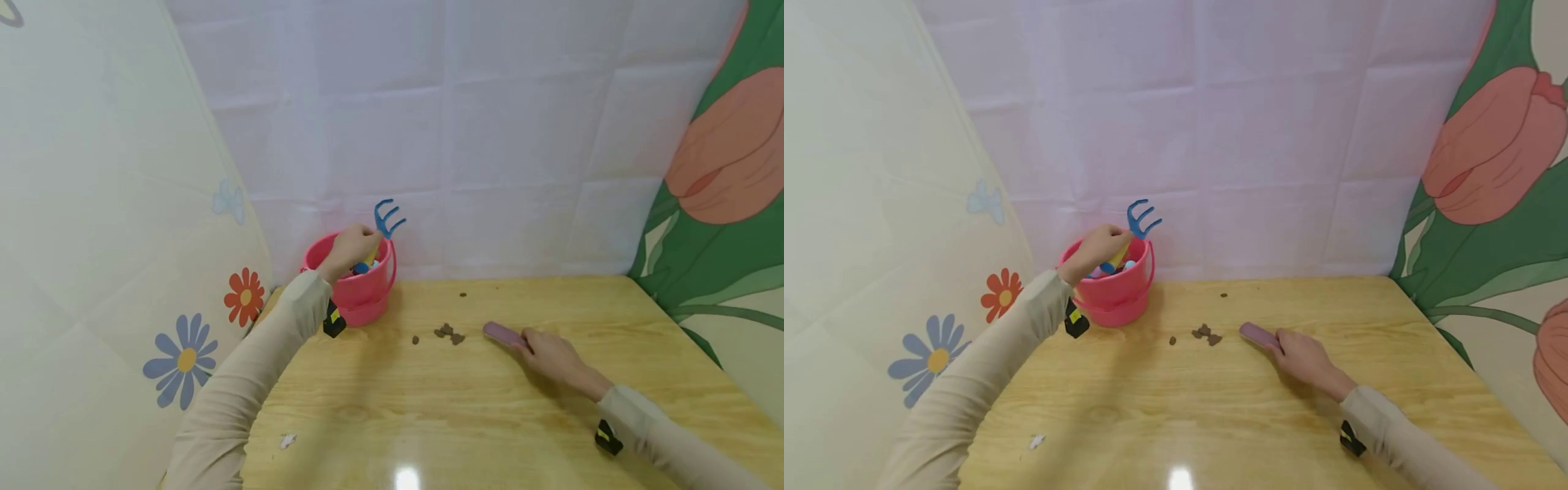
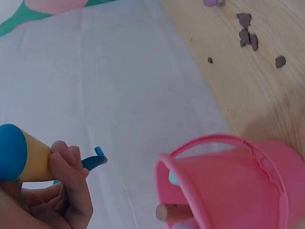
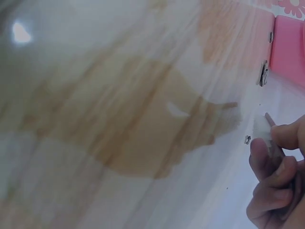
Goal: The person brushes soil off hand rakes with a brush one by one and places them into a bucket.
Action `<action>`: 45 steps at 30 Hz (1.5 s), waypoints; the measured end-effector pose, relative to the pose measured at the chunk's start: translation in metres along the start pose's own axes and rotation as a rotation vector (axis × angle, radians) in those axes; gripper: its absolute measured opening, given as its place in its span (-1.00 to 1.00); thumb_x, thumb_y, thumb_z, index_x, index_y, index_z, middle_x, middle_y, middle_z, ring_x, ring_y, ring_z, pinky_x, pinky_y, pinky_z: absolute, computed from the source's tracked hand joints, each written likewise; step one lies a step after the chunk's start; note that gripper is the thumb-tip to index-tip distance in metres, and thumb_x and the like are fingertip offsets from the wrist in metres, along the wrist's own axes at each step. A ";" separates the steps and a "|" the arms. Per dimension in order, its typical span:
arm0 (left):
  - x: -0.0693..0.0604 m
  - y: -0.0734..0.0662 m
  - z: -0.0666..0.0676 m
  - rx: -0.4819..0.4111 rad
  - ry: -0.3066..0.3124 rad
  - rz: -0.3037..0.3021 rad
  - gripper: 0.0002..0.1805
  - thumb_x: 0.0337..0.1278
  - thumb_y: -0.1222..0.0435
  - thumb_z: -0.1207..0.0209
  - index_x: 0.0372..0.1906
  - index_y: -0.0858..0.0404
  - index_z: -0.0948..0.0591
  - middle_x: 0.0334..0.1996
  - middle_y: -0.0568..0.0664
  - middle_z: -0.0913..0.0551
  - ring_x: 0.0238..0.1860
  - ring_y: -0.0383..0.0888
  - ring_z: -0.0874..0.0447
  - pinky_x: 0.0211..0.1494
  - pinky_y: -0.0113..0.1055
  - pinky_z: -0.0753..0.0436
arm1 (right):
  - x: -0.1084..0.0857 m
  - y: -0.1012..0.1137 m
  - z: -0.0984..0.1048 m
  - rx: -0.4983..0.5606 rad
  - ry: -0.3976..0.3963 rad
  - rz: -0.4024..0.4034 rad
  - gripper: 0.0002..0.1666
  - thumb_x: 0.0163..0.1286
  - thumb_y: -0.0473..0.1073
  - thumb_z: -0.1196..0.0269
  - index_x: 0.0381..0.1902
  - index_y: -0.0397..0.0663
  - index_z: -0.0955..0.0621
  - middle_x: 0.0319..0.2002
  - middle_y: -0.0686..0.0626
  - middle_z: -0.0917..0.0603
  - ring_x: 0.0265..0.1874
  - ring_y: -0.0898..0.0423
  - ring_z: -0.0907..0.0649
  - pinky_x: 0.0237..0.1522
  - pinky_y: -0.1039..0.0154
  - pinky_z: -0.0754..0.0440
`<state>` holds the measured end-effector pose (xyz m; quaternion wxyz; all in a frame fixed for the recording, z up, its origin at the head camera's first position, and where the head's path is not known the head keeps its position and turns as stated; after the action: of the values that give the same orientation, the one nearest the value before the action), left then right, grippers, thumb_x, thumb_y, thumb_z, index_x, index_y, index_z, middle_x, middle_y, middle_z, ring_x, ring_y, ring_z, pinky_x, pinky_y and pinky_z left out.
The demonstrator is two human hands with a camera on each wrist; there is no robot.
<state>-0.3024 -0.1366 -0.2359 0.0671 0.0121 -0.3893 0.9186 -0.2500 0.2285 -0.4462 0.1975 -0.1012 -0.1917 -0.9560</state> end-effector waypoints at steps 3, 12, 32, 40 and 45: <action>-0.001 0.001 0.010 0.038 -0.005 0.013 -0.59 0.39 0.06 0.00 -0.13 0.35 -0.60 -0.47 0.02 -0.53 -0.55 -0.12 -0.49 -0.48 -0.33 -0.50 | -0.003 0.000 0.000 0.007 -0.009 0.006 -0.76 0.39 -0.14 -0.26 -0.33 -0.22 -0.52 -0.61 0.05 -0.40 -0.67 0.17 -0.38 -0.66 0.26 -0.34; 0.000 0.008 0.032 0.069 -0.050 0.033 -0.60 0.36 0.10 -0.04 -0.36 0.37 -0.61 -0.42 0.14 -0.66 -0.58 -0.11 -0.47 -0.53 -0.35 -0.42 | -0.003 0.000 0.002 -0.008 -0.036 0.029 -0.76 0.39 -0.16 -0.26 -0.35 -0.22 -0.51 -0.64 0.06 -0.37 -0.69 0.18 -0.35 -0.68 0.28 -0.29; -0.009 0.050 0.081 0.233 -0.083 0.016 -0.52 0.37 0.13 -0.03 -0.71 0.24 -0.47 -0.79 -0.12 -0.30 -0.71 -0.19 -0.29 -0.49 -0.28 -0.39 | -0.004 0.003 0.008 -0.036 -0.038 0.002 -0.74 0.39 -0.14 -0.26 -0.31 -0.28 -0.54 -0.64 0.04 -0.40 -0.70 0.16 -0.37 -0.68 0.25 -0.32; -0.006 0.069 0.079 0.201 -0.065 0.077 -0.52 0.37 0.09 0.00 -0.57 0.35 -0.56 -0.73 -0.06 -0.50 -0.76 -0.22 -0.37 -0.52 -0.34 -0.42 | -0.005 0.004 0.004 -0.017 -0.037 0.003 -0.77 0.39 -0.15 -0.26 -0.33 -0.24 -0.54 -0.64 0.06 -0.39 -0.69 0.18 -0.36 -0.67 0.26 -0.30; -0.005 0.080 0.073 0.027 -0.040 0.085 -0.58 0.39 0.19 0.09 -0.59 0.30 -0.47 -0.73 -0.10 -0.43 -0.73 -0.25 -0.37 -0.53 -0.40 -0.41 | -0.006 0.005 0.004 -0.008 -0.037 0.000 -0.76 0.39 -0.13 -0.26 -0.33 -0.24 -0.54 -0.64 0.05 -0.39 -0.69 0.17 -0.36 -0.67 0.26 -0.32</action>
<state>-0.3098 -0.2442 -0.2426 0.0201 0.0151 -0.3783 0.9254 -0.2419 0.2282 -0.4431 0.1933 -0.1196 -0.1917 -0.9548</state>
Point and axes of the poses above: each hand's wrist, its own x-axis towards the middle knuckle, its own z-axis out of the back of the hand, y = z × x, the point moved 4 cm from there along x, towards the middle knuckle
